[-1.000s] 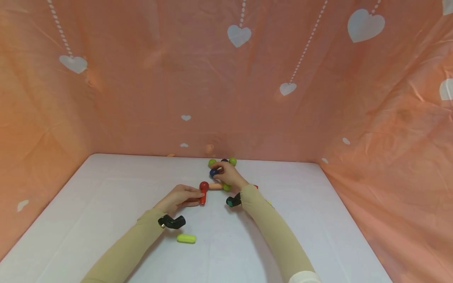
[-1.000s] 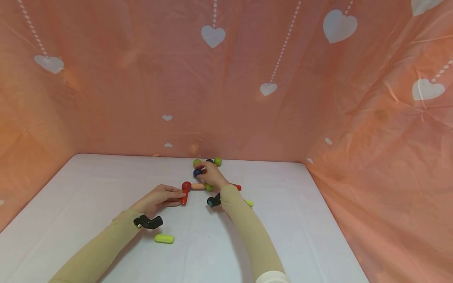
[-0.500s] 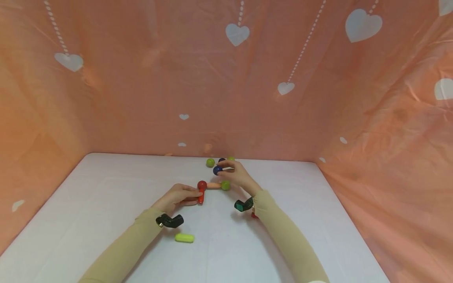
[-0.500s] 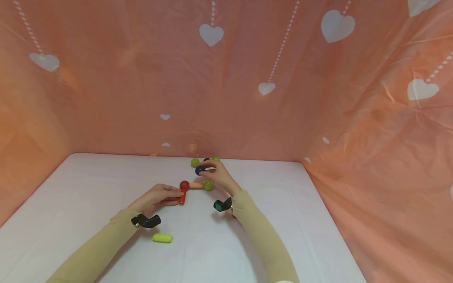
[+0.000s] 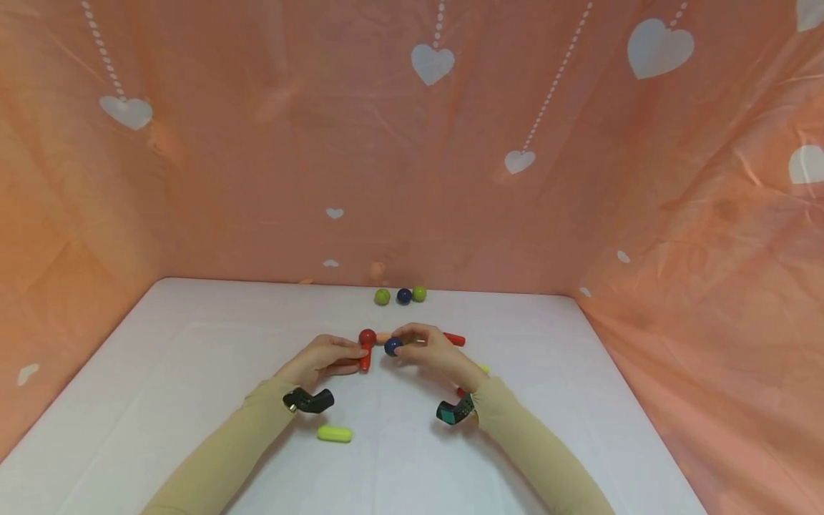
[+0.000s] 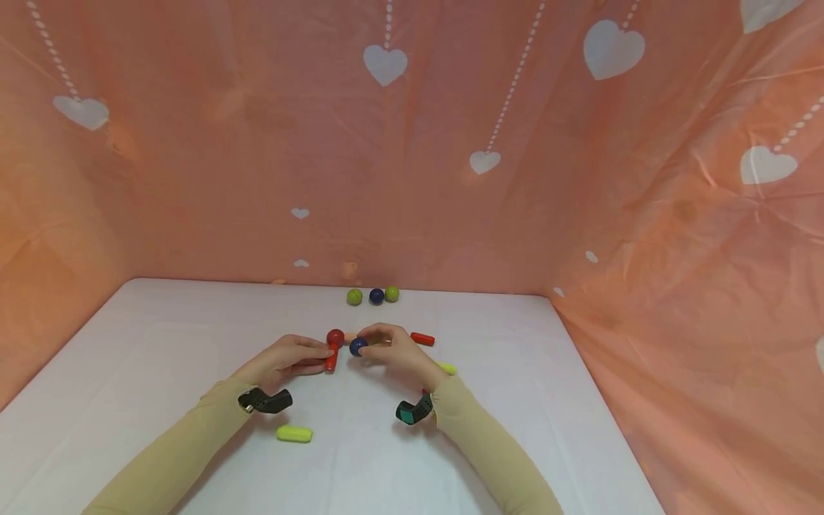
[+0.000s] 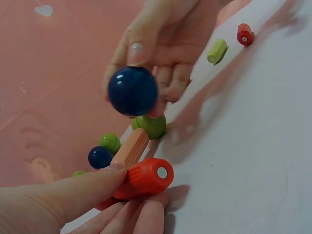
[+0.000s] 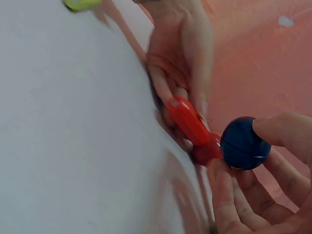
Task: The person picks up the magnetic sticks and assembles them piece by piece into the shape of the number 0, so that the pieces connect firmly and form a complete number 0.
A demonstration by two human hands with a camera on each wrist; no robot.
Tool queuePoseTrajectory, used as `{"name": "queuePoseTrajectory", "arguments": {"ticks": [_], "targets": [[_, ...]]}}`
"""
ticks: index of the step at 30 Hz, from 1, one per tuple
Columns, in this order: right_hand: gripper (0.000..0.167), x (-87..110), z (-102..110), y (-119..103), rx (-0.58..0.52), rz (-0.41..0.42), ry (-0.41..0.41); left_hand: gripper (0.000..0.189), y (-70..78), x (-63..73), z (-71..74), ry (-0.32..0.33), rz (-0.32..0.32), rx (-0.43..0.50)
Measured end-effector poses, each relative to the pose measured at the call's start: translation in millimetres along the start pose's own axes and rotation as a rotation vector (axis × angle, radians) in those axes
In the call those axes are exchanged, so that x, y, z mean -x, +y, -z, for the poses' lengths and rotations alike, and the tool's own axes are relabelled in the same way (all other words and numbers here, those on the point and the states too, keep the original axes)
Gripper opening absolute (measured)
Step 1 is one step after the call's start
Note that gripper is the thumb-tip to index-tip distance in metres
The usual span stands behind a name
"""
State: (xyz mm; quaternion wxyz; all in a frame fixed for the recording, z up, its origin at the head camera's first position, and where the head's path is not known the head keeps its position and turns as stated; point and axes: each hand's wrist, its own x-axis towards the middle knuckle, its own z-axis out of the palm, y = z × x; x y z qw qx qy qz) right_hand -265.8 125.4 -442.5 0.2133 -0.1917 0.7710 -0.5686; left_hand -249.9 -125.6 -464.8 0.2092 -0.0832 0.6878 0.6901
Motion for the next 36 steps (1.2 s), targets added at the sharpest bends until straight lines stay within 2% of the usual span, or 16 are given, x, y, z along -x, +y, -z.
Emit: {"name": "queuePoseTrajectory", "arguments": {"ticks": [5, 17, 26, 36], "targets": [[0.035, 6.2, -11, 9, 0.035, -0.001, -0.016, 0.038, 0.6, -2.1, -1.0, 0.019, 0.003, -0.010], [0.030, 11.2, -35, 11, -0.057, 0.032, -0.025, 0.038, 3.1, -0.1, -1.8, 0.036, 0.015, -0.004], [0.029, 8.8, -46, 16, 0.009, 0.075, -0.007, 0.031, -0.1, 1.1, -4.8, -0.013, -0.017, 0.023], [0.028, 8.6, -55, 14, 0.095, 0.122, 0.019, 0.030, 0.4, 0.9, -6.8, -0.005, -0.019, 0.015]]}}
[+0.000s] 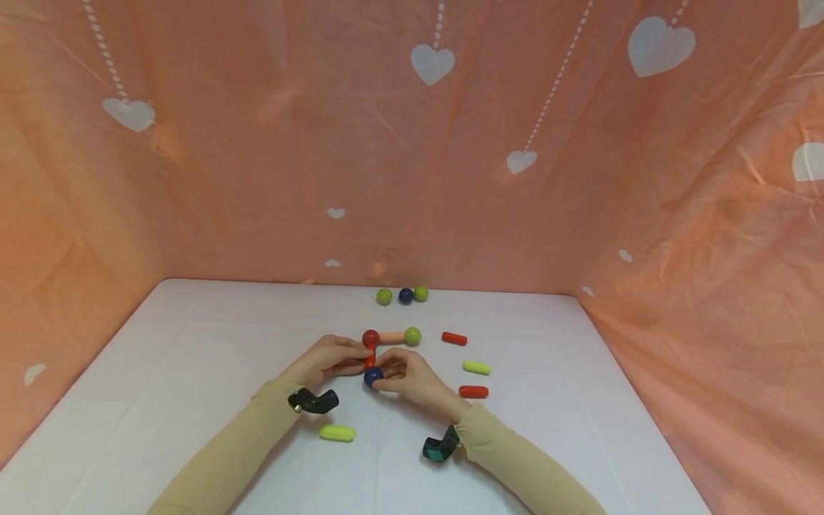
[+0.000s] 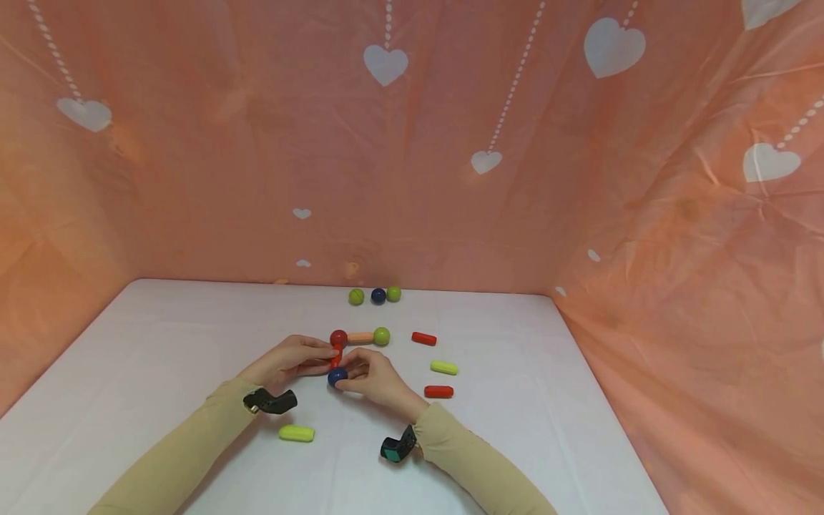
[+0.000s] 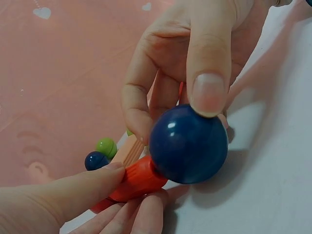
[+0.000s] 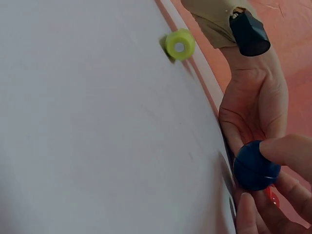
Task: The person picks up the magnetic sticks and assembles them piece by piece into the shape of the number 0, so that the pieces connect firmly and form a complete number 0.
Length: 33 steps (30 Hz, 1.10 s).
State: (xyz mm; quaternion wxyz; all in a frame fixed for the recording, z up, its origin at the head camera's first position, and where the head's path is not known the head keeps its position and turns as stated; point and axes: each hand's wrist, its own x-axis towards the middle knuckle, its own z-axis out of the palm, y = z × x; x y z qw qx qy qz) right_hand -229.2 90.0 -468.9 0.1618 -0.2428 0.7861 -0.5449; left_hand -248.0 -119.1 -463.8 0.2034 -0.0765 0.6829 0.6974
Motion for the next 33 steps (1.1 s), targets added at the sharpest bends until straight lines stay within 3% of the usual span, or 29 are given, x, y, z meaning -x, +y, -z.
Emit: {"name": "queuePoseTrajectory", "arguments": {"ticks": [9, 16, 22, 33], "targets": [[0.026, 9.8, -2, -27, 0.008, 0.009, 0.018, 0.034, -0.2, -6.8, -3.0, 0.049, 0.028, -0.032], [0.027, 1.8, -2, 0, 0.013, 0.005, 0.016, 0.032, -1.4, -8.4, -5.3, 0.071, 0.021, -0.047], [0.026, 1.8, 9, 1, 0.004, 0.007, 0.021, 0.033, -1.4, -6.4, -6.1, 0.069, -0.002, -0.044], [0.031, -9.8, 48, -9, 0.004, 0.028, 0.211, 0.034, -0.2, -6.0, -2.3, 0.059, -0.014, -0.006]]}}
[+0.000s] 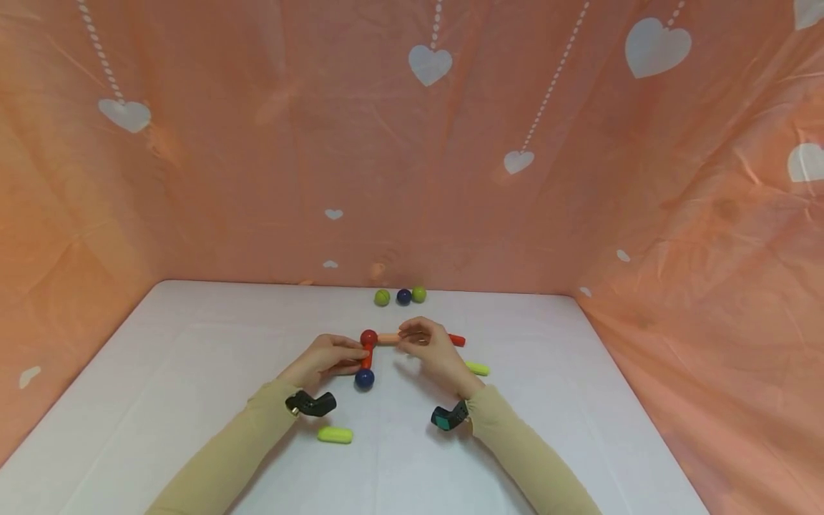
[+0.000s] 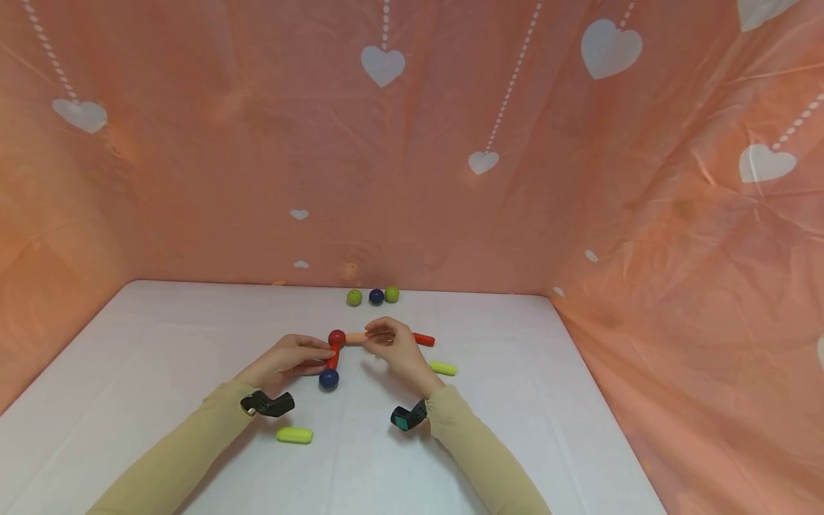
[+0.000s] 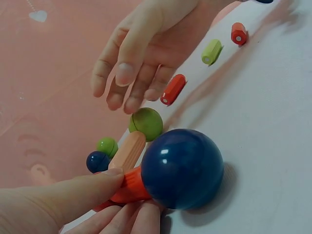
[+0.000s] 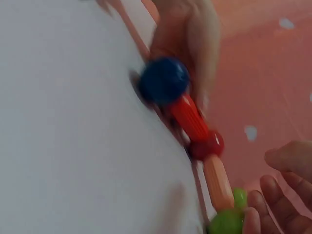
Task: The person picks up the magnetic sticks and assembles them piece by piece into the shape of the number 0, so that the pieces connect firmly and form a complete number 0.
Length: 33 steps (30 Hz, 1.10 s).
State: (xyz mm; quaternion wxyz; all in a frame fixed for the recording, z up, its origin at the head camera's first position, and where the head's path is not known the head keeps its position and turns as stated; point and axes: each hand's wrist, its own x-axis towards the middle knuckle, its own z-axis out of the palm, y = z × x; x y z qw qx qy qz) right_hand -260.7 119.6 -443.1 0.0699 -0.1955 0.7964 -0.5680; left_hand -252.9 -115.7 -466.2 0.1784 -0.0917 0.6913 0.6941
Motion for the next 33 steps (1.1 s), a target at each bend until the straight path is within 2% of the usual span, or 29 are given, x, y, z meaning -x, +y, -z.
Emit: {"name": "queuePoseTrajectory", "arguments": {"ticks": [4, 7, 18, 33], "targets": [[0.033, -14.3, 11, 15, 0.031, 0.035, 0.079, 0.035, -0.4, 0.2, 0.1, 0.013, 0.009, -0.013], [0.031, -20.1, 16, 19, 0.049, 0.048, 0.106, 0.038, -0.1, 1.7, 0.2, 0.013, 0.012, -0.007], [0.033, -25.5, 17, 29, 0.045, -0.057, 0.002, 0.041, -0.1, 2.7, -1.6, 0.028, 0.040, 0.033], [0.030, -20.5, 15, 30, 0.054, -0.067, -0.006, 0.040, -1.2, 2.3, -1.6, 0.030, 0.019, 0.015]]}}
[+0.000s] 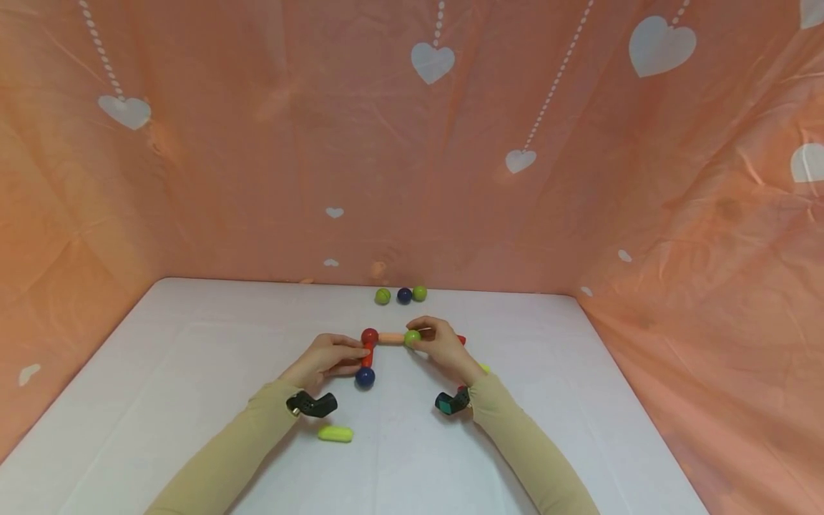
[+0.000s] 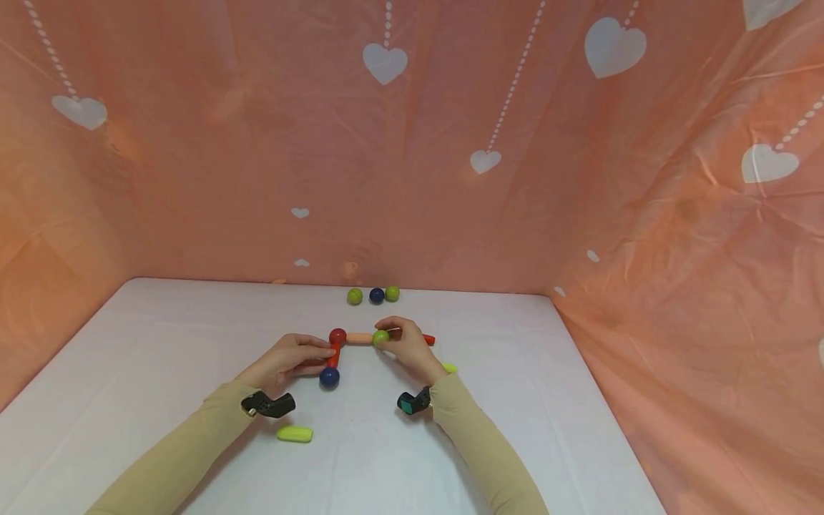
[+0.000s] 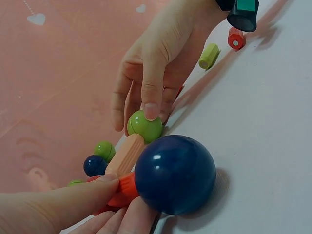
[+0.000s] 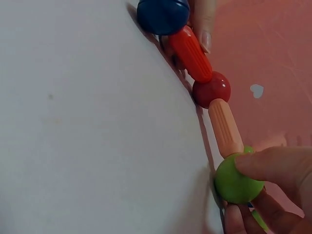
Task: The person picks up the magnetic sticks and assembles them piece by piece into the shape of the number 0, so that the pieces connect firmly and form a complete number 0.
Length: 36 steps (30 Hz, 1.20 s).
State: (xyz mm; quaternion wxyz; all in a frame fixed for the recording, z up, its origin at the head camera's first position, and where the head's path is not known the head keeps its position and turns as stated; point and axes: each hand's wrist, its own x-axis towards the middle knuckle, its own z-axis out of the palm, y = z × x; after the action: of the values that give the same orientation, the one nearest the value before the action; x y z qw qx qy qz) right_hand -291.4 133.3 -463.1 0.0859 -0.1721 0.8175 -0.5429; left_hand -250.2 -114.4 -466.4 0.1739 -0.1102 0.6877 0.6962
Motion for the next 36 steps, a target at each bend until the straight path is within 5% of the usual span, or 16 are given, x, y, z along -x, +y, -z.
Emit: {"name": "queuePoseTrajectory", "arguments": {"ticks": [7, 18, 29, 36], "targets": [[0.030, 1.3, 0, 1, 0.007, 0.001, 0.000, 0.043, -0.1, 1.8, 3.4, -0.006, 0.004, -0.012], [0.031, 1.5, 2, 2, 0.007, -0.017, -0.010, 0.048, 9.3, 28.9, 28.2, -0.150, -0.070, 0.008], [0.030, -1.2, 3, 5, 0.005, -0.018, 0.000, 0.052, -7.7, 61.4, 43.0, -0.286, -0.105, -0.207], [0.031, 1.4, 1, 2, -0.003, -0.038, -0.005, 0.044, -16.4, 75.1, 45.8, -0.431, -0.227, -0.374]]}}
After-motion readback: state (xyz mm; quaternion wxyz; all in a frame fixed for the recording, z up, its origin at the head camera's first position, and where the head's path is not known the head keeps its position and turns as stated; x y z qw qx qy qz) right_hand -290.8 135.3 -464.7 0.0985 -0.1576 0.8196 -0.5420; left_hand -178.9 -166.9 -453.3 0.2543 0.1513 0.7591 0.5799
